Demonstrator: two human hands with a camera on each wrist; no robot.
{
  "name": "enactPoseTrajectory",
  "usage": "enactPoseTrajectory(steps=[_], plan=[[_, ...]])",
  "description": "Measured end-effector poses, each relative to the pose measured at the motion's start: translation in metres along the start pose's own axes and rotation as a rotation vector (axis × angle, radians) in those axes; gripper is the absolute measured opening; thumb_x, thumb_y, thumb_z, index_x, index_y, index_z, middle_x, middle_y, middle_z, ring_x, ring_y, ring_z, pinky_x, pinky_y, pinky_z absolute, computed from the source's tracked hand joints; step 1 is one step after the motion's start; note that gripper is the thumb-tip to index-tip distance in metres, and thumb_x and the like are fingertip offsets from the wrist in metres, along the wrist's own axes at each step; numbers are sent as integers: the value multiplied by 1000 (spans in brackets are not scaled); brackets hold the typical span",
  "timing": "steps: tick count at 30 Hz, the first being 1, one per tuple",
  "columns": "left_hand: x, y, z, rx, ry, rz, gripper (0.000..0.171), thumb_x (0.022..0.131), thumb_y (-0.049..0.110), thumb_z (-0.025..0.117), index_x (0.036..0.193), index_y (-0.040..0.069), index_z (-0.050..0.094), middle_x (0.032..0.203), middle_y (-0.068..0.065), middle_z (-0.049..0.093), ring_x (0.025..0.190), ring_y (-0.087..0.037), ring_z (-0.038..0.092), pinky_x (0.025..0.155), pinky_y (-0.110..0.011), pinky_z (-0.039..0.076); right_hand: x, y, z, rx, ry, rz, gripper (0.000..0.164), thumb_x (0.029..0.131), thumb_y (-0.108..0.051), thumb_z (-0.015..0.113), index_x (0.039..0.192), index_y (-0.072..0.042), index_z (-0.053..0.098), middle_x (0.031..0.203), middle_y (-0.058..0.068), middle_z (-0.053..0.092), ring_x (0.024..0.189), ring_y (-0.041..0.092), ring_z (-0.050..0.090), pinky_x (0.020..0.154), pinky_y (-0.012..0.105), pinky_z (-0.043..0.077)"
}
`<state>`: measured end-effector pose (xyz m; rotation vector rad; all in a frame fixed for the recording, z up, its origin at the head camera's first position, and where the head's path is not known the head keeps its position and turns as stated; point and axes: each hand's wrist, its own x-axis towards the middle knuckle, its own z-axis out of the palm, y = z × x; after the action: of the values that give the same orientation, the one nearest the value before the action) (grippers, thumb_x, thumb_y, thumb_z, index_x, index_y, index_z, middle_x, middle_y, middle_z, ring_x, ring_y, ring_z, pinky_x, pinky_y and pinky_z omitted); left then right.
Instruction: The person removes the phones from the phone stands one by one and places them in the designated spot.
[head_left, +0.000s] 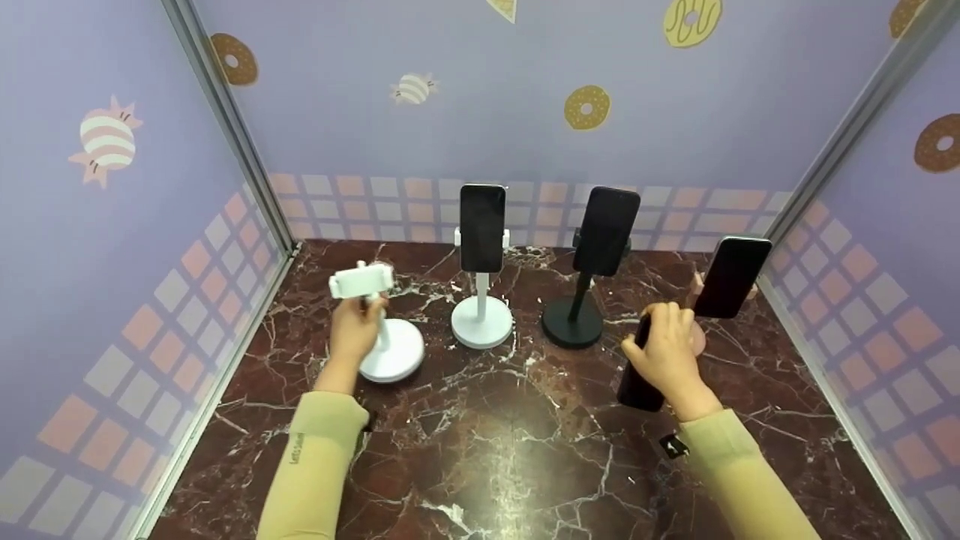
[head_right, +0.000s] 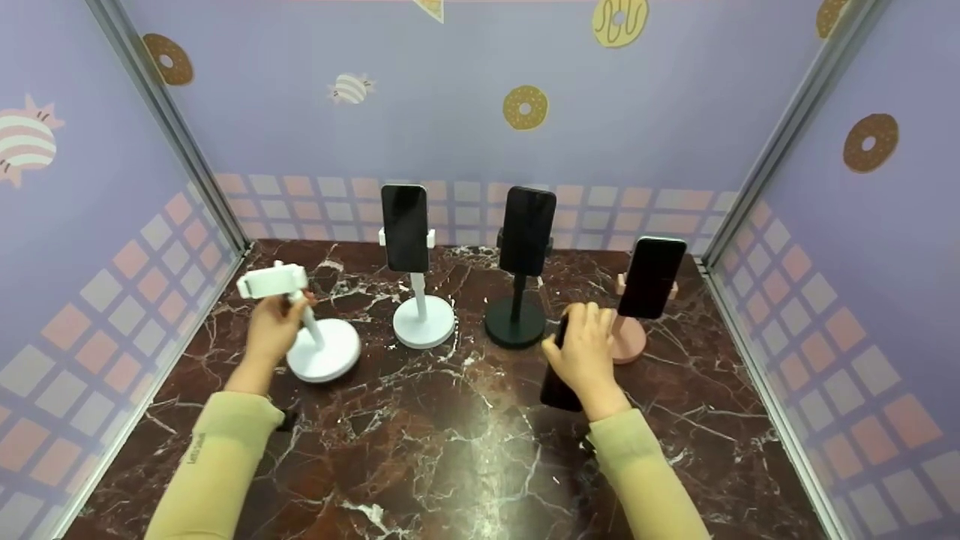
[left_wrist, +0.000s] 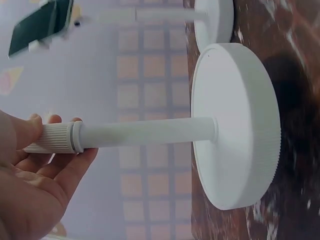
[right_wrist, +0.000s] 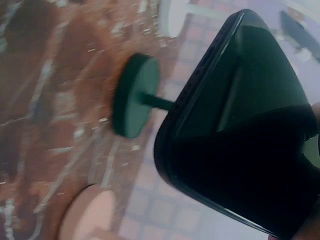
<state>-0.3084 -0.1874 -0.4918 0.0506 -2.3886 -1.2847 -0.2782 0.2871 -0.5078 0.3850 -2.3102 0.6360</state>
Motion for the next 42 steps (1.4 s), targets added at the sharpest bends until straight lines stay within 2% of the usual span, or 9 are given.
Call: enactPoseTrajectory(steps=[2, 5, 9, 14, 18, 27, 35, 42], plan=[[6, -8, -6, 27, 22, 8, 24, 99, 15, 67, 108, -7, 71, 107, -30, 72, 104, -46, 68, 100, -55, 52, -6, 5, 4, -21, -38, 10, 44, 67, -5, 73, 103, 6, 50, 98, 27, 49, 91, 47, 38, 75, 53, 33], [13, -18, -14, 57, 55, 20, 24, 98, 14, 67, 108, -8, 70, 106, -31, 72, 103, -47, 68, 99, -57, 51, -17, 8, 13, -59, -133, 71, 43, 68, -8, 73, 103, 5, 51, 100, 27, 50, 94, 47, 40, 76, 56, 37], [22, -27, -20, 41, 78, -3, 22, 98, 10, 67, 108, -9, 69, 105, -31, 72, 102, -46, 68, 99, -56, 50, -32, 4, 26, -98, -309, 212, 43, 72, -14, 74, 105, 1, 50, 103, 23, 52, 101, 43, 43, 66, 57, 44], [31, -34, -23, 15, 71, -44, 23, 99, 10, 65, 111, -10, 68, 109, -31, 71, 105, -44, 68, 101, -53, 50, -49, 0, 42, -108, -463, 238, 42, 75, -18, 75, 105, -2, 50, 106, 20, 53, 104, 40, 44, 62, 54, 45], [34, -39, -24, 11, 68, -55, 25, 100, 10, 64, 113, -10, 67, 111, -32, 71, 108, -44, 68, 103, -52, 49, -60, -4, 54, -118, -544, 242, 42, 74, -20, 76, 105, -4, 51, 105, 18, 53, 105, 39, 44, 62, 52, 45], [38, -49, -21, 41, 51, -60, 26, 100, 12, 64, 112, -11, 68, 111, -33, 71, 111, -47, 67, 105, -55, 48, -68, -17, 75, -91, -645, 256, 41, 77, -22, 75, 105, -5, 51, 107, 19, 55, 106, 39, 45, 66, 57, 49], [38, -55, -17, 66, 65, -38, 31, 99, 14, 67, 113, -14, 65, 113, -36, 68, 112, -51, 65, 104, -60, 47, -68, -12, 86, -82, -668, 264, 45, 82, -25, 76, 109, -3, 48, 109, 21, 56, 105, 39, 46, 69, 57, 48], [38, -56, -15, 55, 19, -56, 29, 101, 13, 64, 116, -11, 65, 116, -33, 69, 113, -48, 66, 106, -57, 47, -71, -7, 90, -87, -680, 263, 48, 83, -27, 76, 112, -1, 48, 112, 23, 53, 110, 42, 45, 75, 60, 49]])
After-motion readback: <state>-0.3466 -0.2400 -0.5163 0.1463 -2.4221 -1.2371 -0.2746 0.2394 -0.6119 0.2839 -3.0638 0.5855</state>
